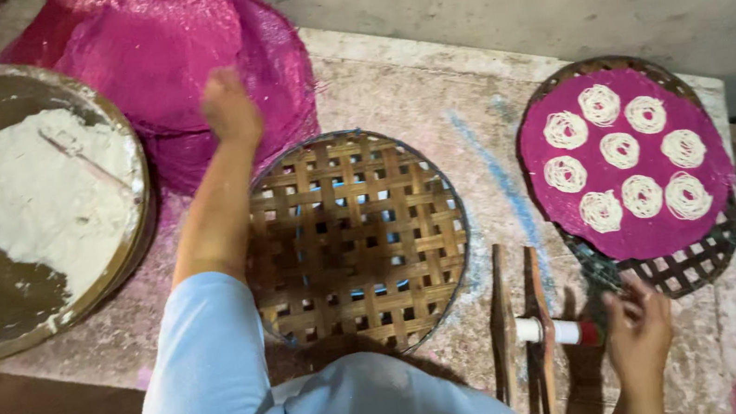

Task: The person scoops dough from a large basin into a handheld extruder, then squeezes the extruder by hand to press strands of dough onto round pink trays, forming noodle nests one at a time. The person fills the trays with nests and occasionally wipes or repositions the extruder between presses.

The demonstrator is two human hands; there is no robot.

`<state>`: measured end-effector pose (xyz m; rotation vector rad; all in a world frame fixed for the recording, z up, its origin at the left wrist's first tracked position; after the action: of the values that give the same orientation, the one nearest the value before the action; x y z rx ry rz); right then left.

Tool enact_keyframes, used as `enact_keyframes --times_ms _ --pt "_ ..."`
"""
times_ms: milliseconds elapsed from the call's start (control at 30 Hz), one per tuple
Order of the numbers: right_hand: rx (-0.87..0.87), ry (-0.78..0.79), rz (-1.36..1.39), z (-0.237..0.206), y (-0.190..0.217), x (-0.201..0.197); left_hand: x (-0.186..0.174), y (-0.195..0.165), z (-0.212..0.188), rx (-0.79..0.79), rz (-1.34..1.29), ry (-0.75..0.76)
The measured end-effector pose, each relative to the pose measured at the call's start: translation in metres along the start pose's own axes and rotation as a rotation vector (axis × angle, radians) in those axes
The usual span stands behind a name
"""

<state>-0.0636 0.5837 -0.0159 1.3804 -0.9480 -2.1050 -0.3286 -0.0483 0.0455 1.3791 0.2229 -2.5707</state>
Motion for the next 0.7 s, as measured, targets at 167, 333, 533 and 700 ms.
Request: enact_keyframes --times_ms 167,333,533,700 --pt "0.027 0.112 -0.303 -0.071 0.004 0.017 0.023 0.080 -0.007 -0.110 0.018 0.359" --pt "0.044 0.145 -0.657 -0.123 0.011 0.047 -0.010 0.090 -0.004 0.033 -0.107 0.128" --pt "0.248 0.178 -0.654 -0.160 0.038 0.068 -0.023 0.092 0.000 -0.126 -0.314 0.246" --pt "0.430 0.223 -0.778 -0.164 0.050 0.062 -0.070 0.072 0.004 -0.040 -0.678 0.072"
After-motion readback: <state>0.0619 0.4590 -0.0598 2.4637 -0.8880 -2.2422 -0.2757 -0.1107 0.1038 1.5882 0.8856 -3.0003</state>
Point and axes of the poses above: each hand's wrist, its own z-axis towards the middle knuckle, its own x-axis out of the palm, y = z × x, the point moved 7 cm from there along z, towards the middle knuckle
